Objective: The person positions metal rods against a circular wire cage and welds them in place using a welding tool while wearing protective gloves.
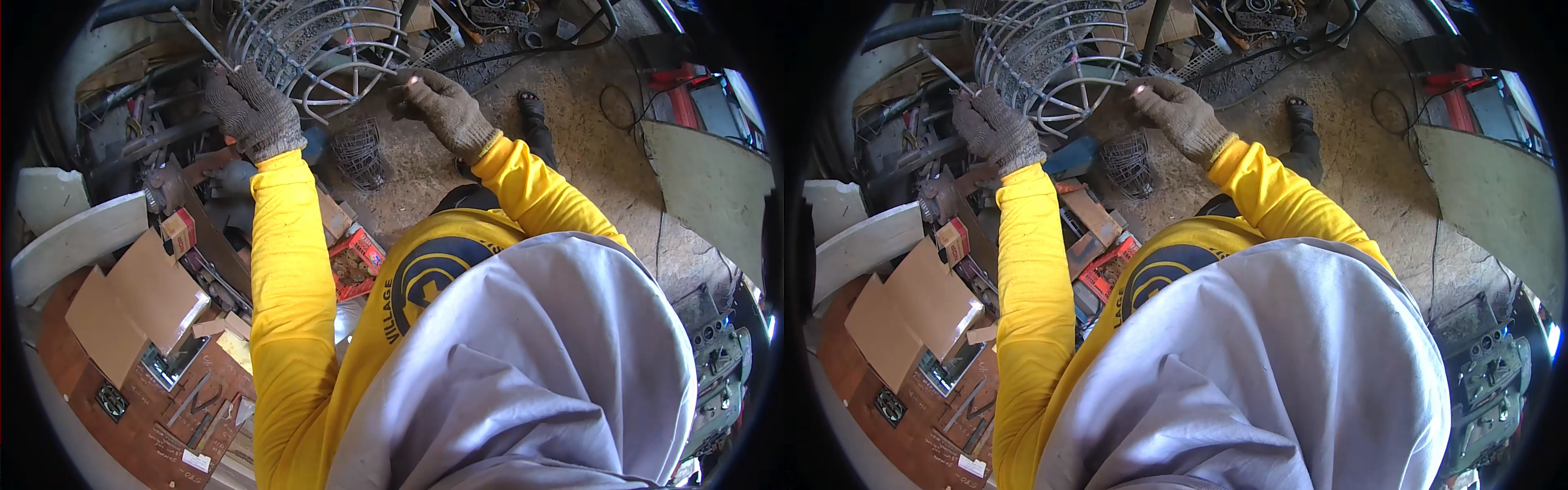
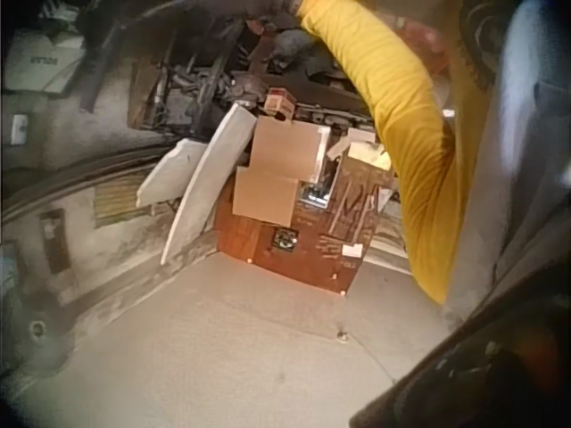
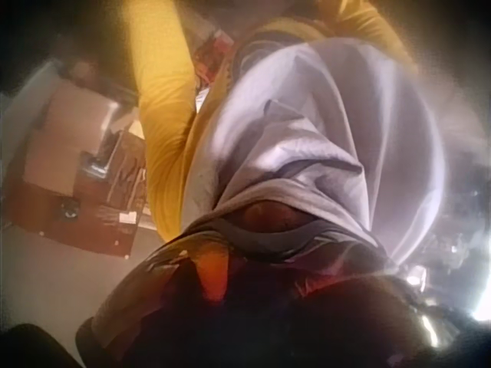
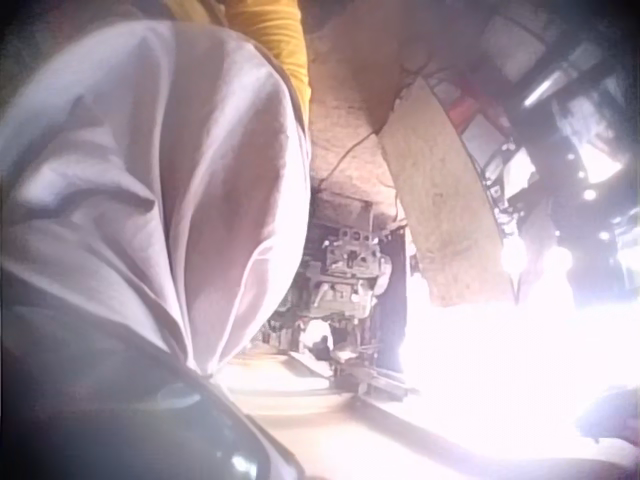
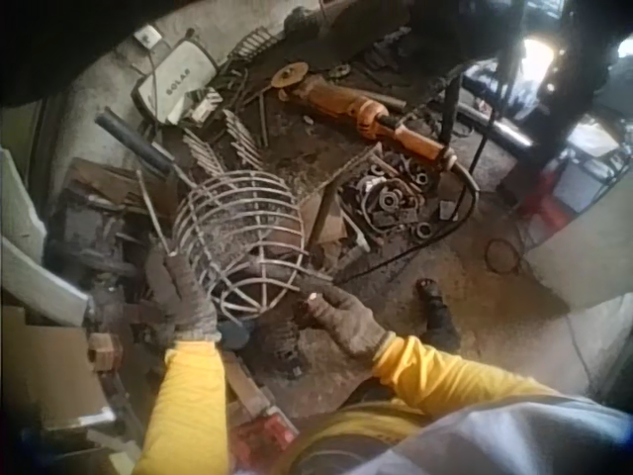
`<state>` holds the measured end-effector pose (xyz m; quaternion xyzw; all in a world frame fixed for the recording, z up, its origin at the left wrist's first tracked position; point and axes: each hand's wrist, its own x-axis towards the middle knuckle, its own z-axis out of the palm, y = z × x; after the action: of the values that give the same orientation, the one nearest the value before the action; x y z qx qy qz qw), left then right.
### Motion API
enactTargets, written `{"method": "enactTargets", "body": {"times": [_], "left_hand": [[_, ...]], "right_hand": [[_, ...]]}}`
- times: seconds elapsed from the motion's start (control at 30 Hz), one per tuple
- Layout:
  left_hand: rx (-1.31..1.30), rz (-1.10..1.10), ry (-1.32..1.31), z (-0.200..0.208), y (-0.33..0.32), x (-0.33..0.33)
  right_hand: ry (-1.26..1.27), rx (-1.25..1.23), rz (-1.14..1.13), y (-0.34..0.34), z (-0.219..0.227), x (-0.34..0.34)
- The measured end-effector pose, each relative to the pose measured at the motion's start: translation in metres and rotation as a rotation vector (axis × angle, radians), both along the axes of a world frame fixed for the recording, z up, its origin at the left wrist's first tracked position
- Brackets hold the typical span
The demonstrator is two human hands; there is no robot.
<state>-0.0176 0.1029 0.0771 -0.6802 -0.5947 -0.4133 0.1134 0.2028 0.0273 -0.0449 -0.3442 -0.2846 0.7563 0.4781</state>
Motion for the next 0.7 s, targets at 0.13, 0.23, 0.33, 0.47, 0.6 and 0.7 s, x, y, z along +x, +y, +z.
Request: {"method": "enactTargets", "body": {"times": [0.13, 0.23, 0.33, 0.47, 0.6, 0.7], "left_hand": [[-0.012, -0.019, -0.008, 0.002, -0.001, 0.002], [0.011, -0.023, -0.011, -0.001, 0.002, 0.0], [0.038, -0.038, -0.037, -0.002, 0.0, 0.001], [0.02, -0.03, -0.034, 0.0, -0.001, 0.003], [-0.015, -0.016, -0.041, 0.0, -0.003, 0.001], [0.022, -0.026, -0.011, 0.0, 0.001, 0.001]], "right_hand": [[0.39, -0.166, -0.023, 0.01, 0.002, -0.009], [0.595, -0.186, 0.041, 0.022, -0.002, -0.008], [0.047, -0.148, -0.063, 0.028, 0.028, -0.003], [-0.587, 0.19, -0.267, 0.018, 0.046, 0.002], [-1.064, 0.564, -0.261, 0.018, 0.049, 0.007], [-1.239, 0.605, -0.299, 0.023, 0.048, 0.001]]}}
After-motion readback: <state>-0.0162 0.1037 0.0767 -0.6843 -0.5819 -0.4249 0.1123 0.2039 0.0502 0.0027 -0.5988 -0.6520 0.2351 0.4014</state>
